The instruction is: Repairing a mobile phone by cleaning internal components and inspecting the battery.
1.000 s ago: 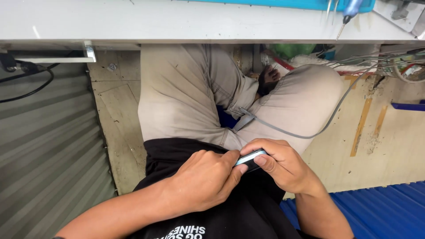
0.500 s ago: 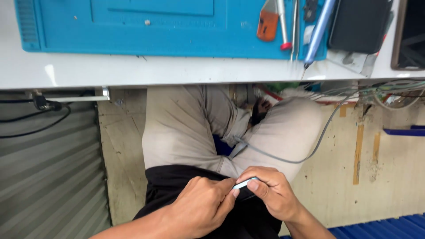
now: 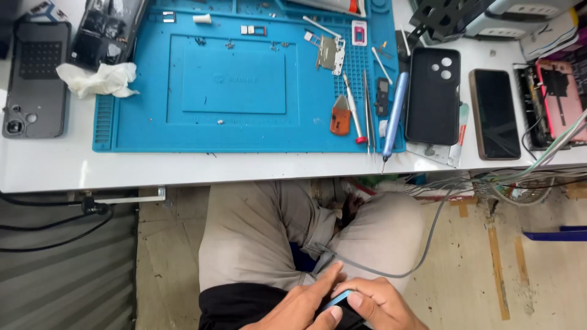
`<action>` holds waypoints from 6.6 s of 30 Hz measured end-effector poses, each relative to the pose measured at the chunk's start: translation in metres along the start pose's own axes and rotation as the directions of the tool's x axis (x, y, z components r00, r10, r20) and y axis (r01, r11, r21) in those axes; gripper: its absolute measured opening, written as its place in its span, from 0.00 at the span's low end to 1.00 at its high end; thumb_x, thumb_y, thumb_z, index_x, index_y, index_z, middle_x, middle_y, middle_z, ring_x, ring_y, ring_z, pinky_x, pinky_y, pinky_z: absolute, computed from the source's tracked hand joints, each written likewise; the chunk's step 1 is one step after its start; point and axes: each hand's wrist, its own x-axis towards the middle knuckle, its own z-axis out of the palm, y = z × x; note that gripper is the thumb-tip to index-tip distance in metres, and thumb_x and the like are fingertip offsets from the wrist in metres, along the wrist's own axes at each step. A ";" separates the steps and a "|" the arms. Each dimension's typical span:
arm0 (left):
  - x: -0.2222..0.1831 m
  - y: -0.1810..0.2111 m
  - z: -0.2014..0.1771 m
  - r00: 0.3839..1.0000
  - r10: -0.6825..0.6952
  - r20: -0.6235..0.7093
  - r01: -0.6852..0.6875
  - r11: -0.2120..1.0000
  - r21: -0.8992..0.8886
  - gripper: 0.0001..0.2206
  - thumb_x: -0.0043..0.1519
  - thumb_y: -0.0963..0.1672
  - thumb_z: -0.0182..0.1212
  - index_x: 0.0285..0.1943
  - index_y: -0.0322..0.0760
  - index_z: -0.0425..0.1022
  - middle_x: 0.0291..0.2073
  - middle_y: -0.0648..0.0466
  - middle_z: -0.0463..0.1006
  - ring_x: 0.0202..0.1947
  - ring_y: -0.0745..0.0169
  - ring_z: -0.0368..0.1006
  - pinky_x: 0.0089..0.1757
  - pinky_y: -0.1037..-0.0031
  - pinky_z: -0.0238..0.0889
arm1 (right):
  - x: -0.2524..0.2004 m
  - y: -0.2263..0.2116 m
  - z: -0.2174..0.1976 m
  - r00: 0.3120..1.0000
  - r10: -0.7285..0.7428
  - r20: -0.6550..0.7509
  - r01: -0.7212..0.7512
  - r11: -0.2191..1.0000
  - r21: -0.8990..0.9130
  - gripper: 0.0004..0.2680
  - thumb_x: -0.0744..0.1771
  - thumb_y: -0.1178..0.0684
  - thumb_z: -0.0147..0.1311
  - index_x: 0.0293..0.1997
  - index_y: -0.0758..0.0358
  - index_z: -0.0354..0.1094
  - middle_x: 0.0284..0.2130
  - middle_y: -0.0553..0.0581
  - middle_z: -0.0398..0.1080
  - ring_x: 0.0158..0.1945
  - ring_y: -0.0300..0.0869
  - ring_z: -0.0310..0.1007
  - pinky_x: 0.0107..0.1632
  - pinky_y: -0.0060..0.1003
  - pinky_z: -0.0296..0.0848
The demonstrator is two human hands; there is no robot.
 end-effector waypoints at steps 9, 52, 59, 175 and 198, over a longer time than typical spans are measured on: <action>0.003 0.001 0.005 0.987 0.157 -0.033 -0.158 0.986 -0.046 0.26 0.73 0.49 0.40 0.72 0.20 0.55 0.64 0.27 0.67 0.59 0.35 0.70 0.57 0.56 0.64 | -0.005 0.005 0.013 0.986 -0.146 -0.074 0.140 0.987 -0.077 0.12 0.69 0.52 0.46 0.28 0.66 0.71 0.18 0.56 0.72 0.21 0.39 0.62 0.28 0.35 0.63; -0.002 -0.004 -0.002 0.973 0.062 -0.224 -0.098 0.983 -0.153 0.17 0.65 0.42 0.52 0.56 0.19 0.74 0.35 0.39 0.84 0.22 0.66 0.71 0.23 0.77 0.65 | 0.007 0.005 0.034 0.977 -0.136 -0.164 0.151 0.985 0.086 0.10 0.67 0.57 0.50 0.41 0.78 0.77 0.31 0.65 0.84 0.30 0.43 0.78 0.35 0.36 0.74; -0.003 0.000 -0.007 0.970 0.105 -0.219 -0.144 0.975 -0.168 0.17 0.65 0.41 0.52 0.56 0.17 0.73 0.39 0.36 0.84 0.24 0.63 0.74 0.24 0.77 0.67 | 0.010 -0.006 0.035 0.990 -0.076 -0.116 0.093 0.985 0.145 0.12 0.68 0.56 0.48 0.45 0.77 0.77 0.34 0.65 0.83 0.33 0.43 0.78 0.38 0.36 0.73; -0.002 0.019 0.008 0.881 -0.123 -0.456 -0.053 0.933 -0.355 0.13 0.55 0.37 0.64 0.49 0.22 0.82 0.32 0.47 0.86 0.28 0.70 0.76 0.32 0.84 0.72 | 0.011 -0.009 0.074 0.906 -0.190 -0.378 0.271 0.947 0.174 0.15 0.70 0.55 0.38 0.44 0.79 0.72 0.34 0.62 0.76 0.35 0.41 0.70 0.43 0.31 0.68; 0.002 0.040 -0.014 0.951 -0.019 -0.307 -0.041 0.981 -0.188 0.24 0.59 0.40 0.60 0.66 0.29 0.64 0.55 0.45 0.79 0.50 0.57 0.78 0.50 0.69 0.72 | 0.016 0.002 0.043 0.884 -0.075 -0.462 0.354 0.753 0.554 0.15 0.71 0.54 0.41 0.53 0.81 0.66 0.45 0.74 0.73 0.46 0.50 0.73 0.53 0.41 0.72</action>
